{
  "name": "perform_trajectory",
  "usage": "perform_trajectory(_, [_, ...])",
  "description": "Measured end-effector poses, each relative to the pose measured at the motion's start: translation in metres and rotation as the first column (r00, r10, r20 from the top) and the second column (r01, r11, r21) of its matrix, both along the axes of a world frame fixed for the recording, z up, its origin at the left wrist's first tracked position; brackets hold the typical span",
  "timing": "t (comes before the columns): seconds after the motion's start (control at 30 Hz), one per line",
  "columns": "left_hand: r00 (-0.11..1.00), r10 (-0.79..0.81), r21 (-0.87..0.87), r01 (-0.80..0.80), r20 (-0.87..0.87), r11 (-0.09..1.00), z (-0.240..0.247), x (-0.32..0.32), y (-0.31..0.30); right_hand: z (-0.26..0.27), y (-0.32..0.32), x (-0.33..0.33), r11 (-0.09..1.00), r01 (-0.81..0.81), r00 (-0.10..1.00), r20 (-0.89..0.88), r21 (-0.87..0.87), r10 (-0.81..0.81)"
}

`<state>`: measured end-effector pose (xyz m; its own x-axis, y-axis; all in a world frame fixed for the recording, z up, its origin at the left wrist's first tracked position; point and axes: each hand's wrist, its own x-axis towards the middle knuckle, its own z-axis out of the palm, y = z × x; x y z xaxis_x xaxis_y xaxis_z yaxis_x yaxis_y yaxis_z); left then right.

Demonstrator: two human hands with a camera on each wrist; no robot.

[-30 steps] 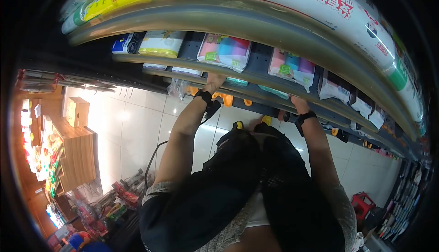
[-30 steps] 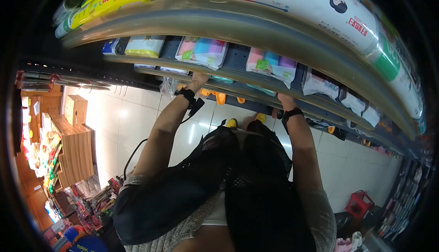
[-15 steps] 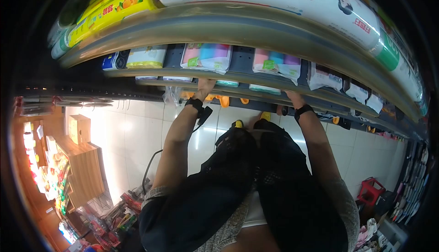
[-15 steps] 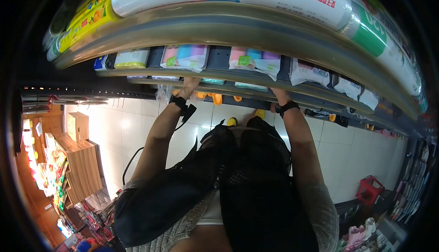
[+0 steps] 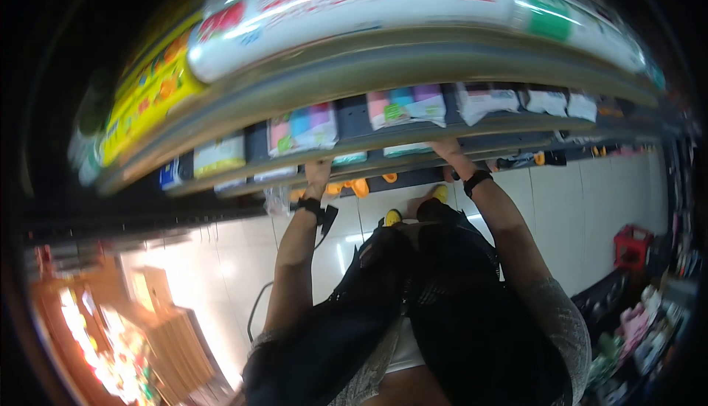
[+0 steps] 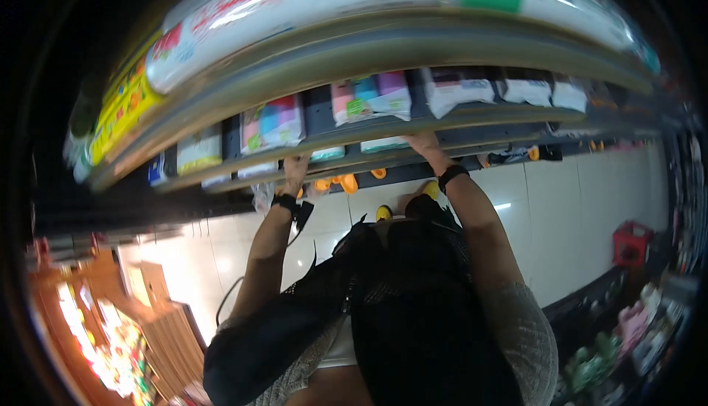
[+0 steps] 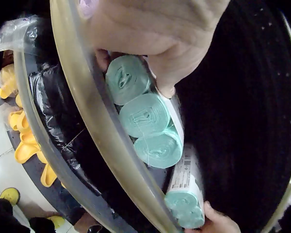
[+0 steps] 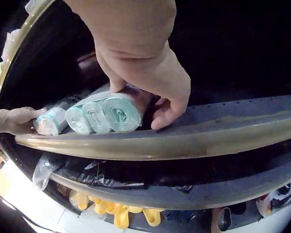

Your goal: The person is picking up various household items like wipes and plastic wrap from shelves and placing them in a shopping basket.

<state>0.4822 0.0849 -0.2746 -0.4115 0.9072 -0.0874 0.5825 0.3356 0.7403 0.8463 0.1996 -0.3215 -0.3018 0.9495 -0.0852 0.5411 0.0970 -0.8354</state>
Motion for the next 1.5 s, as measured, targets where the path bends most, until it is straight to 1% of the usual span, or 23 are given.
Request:
perform_trajectory(0.07, [0.983, 0.051, -0.002, -0.051, 0.175, 0.999, 0.006, 0.007, 0.002, 0.014, 0.001, 0.012, 0.99, 0.001, 0.989, 0.144, 0.14, -0.021])
perform_trajectory(0.13, [0.996, 0.05, 0.026, -0.052, 0.067, 0.998, 0.02, 0.019, 0.008, 0.068, -0.016, 0.024, 0.994, 0.064, 0.993, -0.094, -0.093, -0.073])
perform_trajectory(0.37, [0.957, 0.149, 0.244, -0.087, -0.249, 0.966, 0.036, 0.059, 0.014, 0.049, -0.064, 0.141, 0.871, 0.473, 0.877, 0.021, 0.135, -0.48])
perform_trajectory(0.5, [0.861, 0.311, 0.326, -0.183, -0.403, 0.928, 0.041, 0.091, 0.016, 0.017, -0.12, 0.259, 0.781, 0.529, 0.848, 0.187, -0.332, -0.495])
perform_trajectory(0.57, [0.774, 0.389, 0.321, -0.251, -0.5, 0.913, 0.043, 0.116, 0.011, -0.002, -0.168, 0.321, 0.759, 0.543, 0.84, 0.234, -0.358, -0.49])
perform_trajectory(0.63, [0.672, 0.509, 0.249, -0.451, -0.538, 0.857, -0.007, 0.115, 0.005, -0.028, -0.218, 0.38, 0.602, 0.621, 0.771, 0.251, -0.502, -0.586])
perform_trajectory(0.67, [0.795, 0.219, 0.118, -0.184, -0.566, 0.976, -0.006, 0.127, -0.005, -0.027, -0.246, 0.407, 0.601, 0.631, 0.766, 0.272, -0.491, -0.582])
perform_trajectory(0.7, [0.804, 0.225, -0.021, -0.283, -0.55, 0.959, 0.005, 0.163, -0.009, -0.051, -0.285, 0.438, 0.61, 0.638, 0.747, 0.188, -0.47, -0.637])
perform_trajectory(0.73, [0.714, -0.263, -0.43, -0.058, -0.648, 0.901, 0.025, 0.197, -0.025, -0.081, -0.321, 0.467, 0.494, 0.653, 0.697, 0.199, -0.574, -0.689])
perform_trajectory(0.77, [0.73, -0.277, -0.506, -0.109, -0.625, 0.856, -0.002, 0.217, -0.029, -0.089, -0.364, 0.494, 0.569, 0.612, 0.697, 0.036, -0.549, -0.716])
perform_trajectory(0.8, [0.364, -0.59, -0.638, -0.014, -0.721, 0.77, -0.064, 0.219, -0.032, -0.077, -0.385, 0.503, 0.319, 0.721, 0.591, 0.304, -0.615, -0.747])
perform_trajectory(0.83, [-0.041, -0.549, -0.543, 0.231, -0.835, 0.808, -0.086, 0.242, -0.035, -0.07, -0.417, 0.518, 0.289, 0.732, 0.52, 0.232, -0.616, -0.822])
perform_trajectory(0.87, [-0.202, -0.961, -0.982, 0.052, -0.186, 0.179, -0.093, 0.284, -0.023, -0.056, -0.435, 0.533, 0.192, 0.771, 0.509, 0.407, -0.607, -0.758])
perform_trajectory(0.93, [0.084, -0.942, -0.684, 0.667, -0.325, 0.296, -0.106, 0.367, -0.027, -0.036, -0.48, 0.557, 0.069, 0.769, 0.392, 0.384, -0.636, -0.836])
perform_trajectory(1.0, [0.115, -0.972, -0.662, 0.715, -0.206, 0.225, -0.115, 0.427, -0.034, -0.038, -0.515, 0.575, -0.104, 0.748, 0.242, 0.415, -0.655, -0.877])
perform_trajectory(1.1, [0.247, -0.951, -0.582, 0.808, 0.189, 0.094, -0.124, 0.514, -0.013, -0.042, -0.535, 0.598, -0.16, 0.713, 0.24, 0.453, -0.682, -0.859])
perform_trajectory(1.13, [0.276, -0.905, -0.546, 0.836, 0.323, 0.06, -0.136, 0.595, 0.008, -0.059, -0.543, 0.608, -0.157, 0.679, 0.268, 0.441, -0.717, -0.856])
perform_trajectory(1.17, [0.263, -0.906, -0.539, 0.841, 0.331, 0.047, -0.12, 0.587, 0.005, -0.041, -0.534, 0.614, -0.175, 0.678, 0.203, 0.411, -0.714, -0.889])
perform_trajectory(1.2, [0.327, -0.617, -0.367, 0.928, 0.716, 0.066, -0.129, 0.67, 0.037, -0.048, -0.53, 0.625, -0.126, 0.699, 0.238, 0.395, -0.704, -0.888])
perform_trajectory(1.23, [0.314, -0.616, -0.36, 0.932, 0.723, 0.053, -0.118, 0.649, 0.03, -0.047, -0.522, 0.638, -0.177, 0.63, 0.147, 0.34, -0.756, -0.929])
perform_trajectory(1.3, [0.613, -0.23, -0.614, 0.786, 0.756, 0.075, -0.156, 0.723, 0.079, -0.041, -0.496, 0.67, -0.226, 0.575, 0.085, 0.332, -0.786, -0.94])
perform_trajectory(1.43, [0.501, -0.432, -0.537, 0.843, 0.75, 0.047, -0.154, 0.817, 0.11, -0.034, -0.447, 0.756, -0.169, 0.649, 0.024, 0.242, -0.742, -0.97])
perform_trajectory(1.5, [0.162, -0.839, -0.557, 0.809, 0.519, -0.189, -0.133, 0.876, 0.123, -0.028, -0.428, 0.804, -0.152, 0.701, -0.051, 0.165, -0.697, -0.985])
